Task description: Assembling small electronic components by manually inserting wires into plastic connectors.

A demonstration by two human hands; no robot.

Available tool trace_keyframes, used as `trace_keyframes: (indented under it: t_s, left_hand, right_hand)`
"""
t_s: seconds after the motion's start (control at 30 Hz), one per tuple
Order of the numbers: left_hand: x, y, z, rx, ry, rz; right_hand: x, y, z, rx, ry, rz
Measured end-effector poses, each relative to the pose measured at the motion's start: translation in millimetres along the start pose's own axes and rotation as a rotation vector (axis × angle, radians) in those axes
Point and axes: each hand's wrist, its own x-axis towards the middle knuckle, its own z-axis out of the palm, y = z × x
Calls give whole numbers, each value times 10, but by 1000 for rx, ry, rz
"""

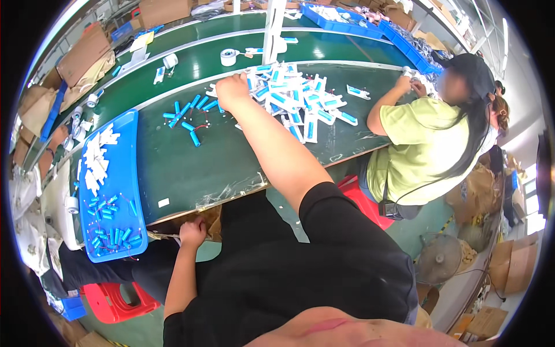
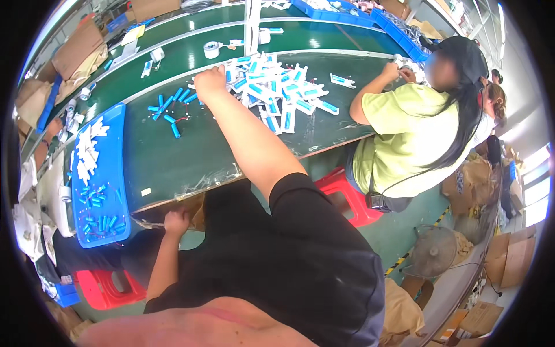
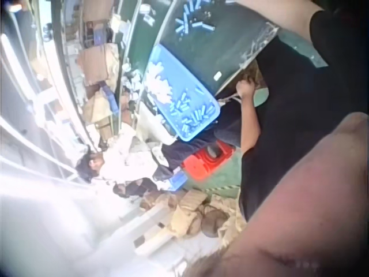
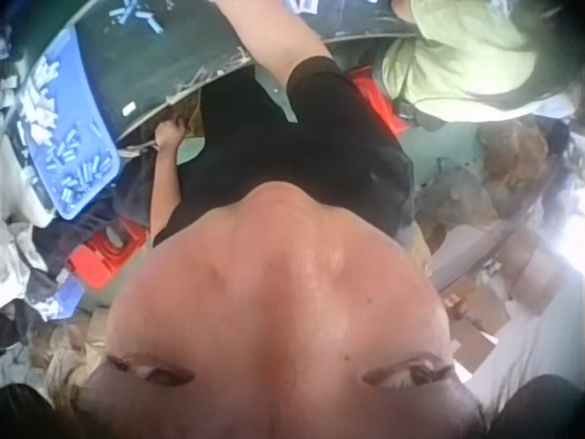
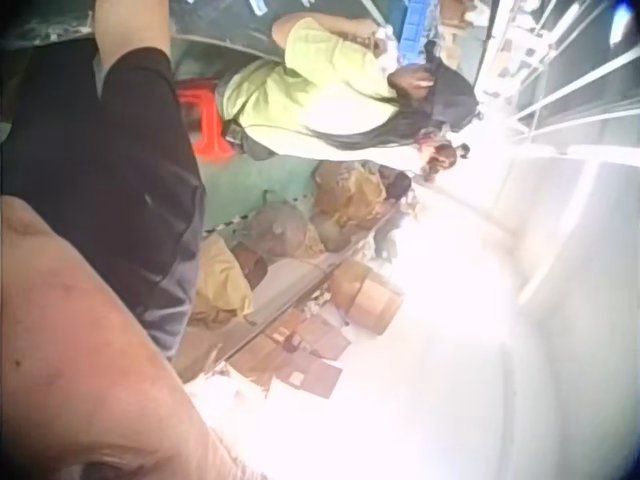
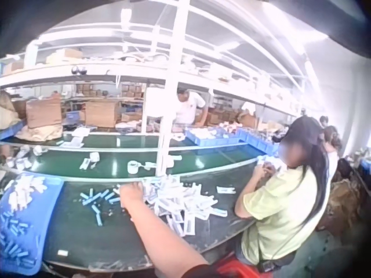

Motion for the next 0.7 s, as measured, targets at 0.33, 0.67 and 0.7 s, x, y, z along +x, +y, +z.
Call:
trace_keyframes:
  t_s: [0.33,0.67,0.7]
  left_hand:
    - [-408,1097,-1266,-477,97,630]
    - [591,544,-2745,-872,458,196]
    - [838,300,-2815,-889,474,80]
  right_hand:
    - [129,265,-297,106,273,103]
    - [-239,1439,-842,-123,435,708]
    - [-217,1372,-839,-67,510,615]
